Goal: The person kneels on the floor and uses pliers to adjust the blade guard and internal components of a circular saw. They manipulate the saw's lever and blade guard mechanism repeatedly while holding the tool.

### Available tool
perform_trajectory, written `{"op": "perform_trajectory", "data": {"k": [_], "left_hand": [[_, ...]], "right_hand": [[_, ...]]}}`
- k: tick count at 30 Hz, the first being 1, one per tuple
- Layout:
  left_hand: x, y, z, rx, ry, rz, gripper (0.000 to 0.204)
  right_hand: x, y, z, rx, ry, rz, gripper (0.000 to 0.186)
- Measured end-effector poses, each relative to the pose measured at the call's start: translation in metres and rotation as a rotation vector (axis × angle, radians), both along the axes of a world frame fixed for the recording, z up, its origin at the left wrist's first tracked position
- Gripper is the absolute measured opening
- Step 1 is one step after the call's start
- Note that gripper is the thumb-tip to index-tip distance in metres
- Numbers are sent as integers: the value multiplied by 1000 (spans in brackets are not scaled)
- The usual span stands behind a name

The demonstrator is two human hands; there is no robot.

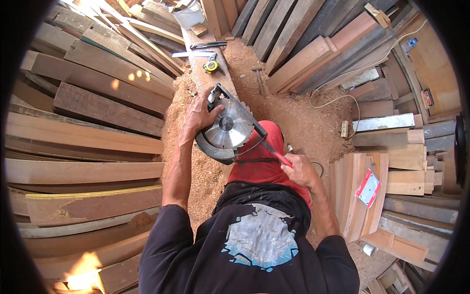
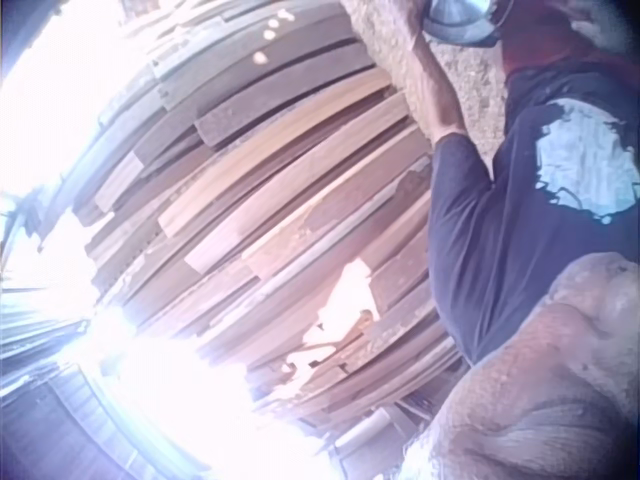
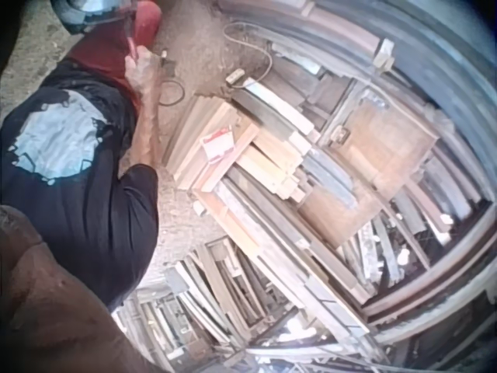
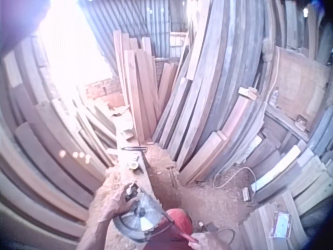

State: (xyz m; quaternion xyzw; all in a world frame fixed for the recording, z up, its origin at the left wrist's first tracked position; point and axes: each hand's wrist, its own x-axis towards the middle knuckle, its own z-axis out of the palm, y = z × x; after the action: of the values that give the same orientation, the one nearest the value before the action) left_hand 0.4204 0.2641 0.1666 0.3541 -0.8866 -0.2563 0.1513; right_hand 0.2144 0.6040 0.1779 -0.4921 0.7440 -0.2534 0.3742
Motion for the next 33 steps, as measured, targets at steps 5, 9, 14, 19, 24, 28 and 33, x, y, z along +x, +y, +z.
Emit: {"op": "perform_trajectory", "data": {"k": [5,9,14,19,24,28,33], "left_hand": [[-2,4,10,68,-31,22,76],[-2,5,10,55,-37,25,76],[-1,5,3,-8,24,25,79],[3,1,-10,88,217,189,65],[4,3,-14,113,268,166,52],[4,7,-6,66,212,144,50],[4,6,-5,76,208,127,50]], "right_hand": [[-2,7,-10,-48,-14,42,21],[-6,0,1,-53,-27,-73,21],[2,7,-9,-39,-35,64,21],[-1,8,-4,-95,-48,-83,22],[0,13,2,-39,-52,-37,21],[4,18,-6,-35,-104,-4,22],[3,17,-17,-143,-72,-169,22]]}}
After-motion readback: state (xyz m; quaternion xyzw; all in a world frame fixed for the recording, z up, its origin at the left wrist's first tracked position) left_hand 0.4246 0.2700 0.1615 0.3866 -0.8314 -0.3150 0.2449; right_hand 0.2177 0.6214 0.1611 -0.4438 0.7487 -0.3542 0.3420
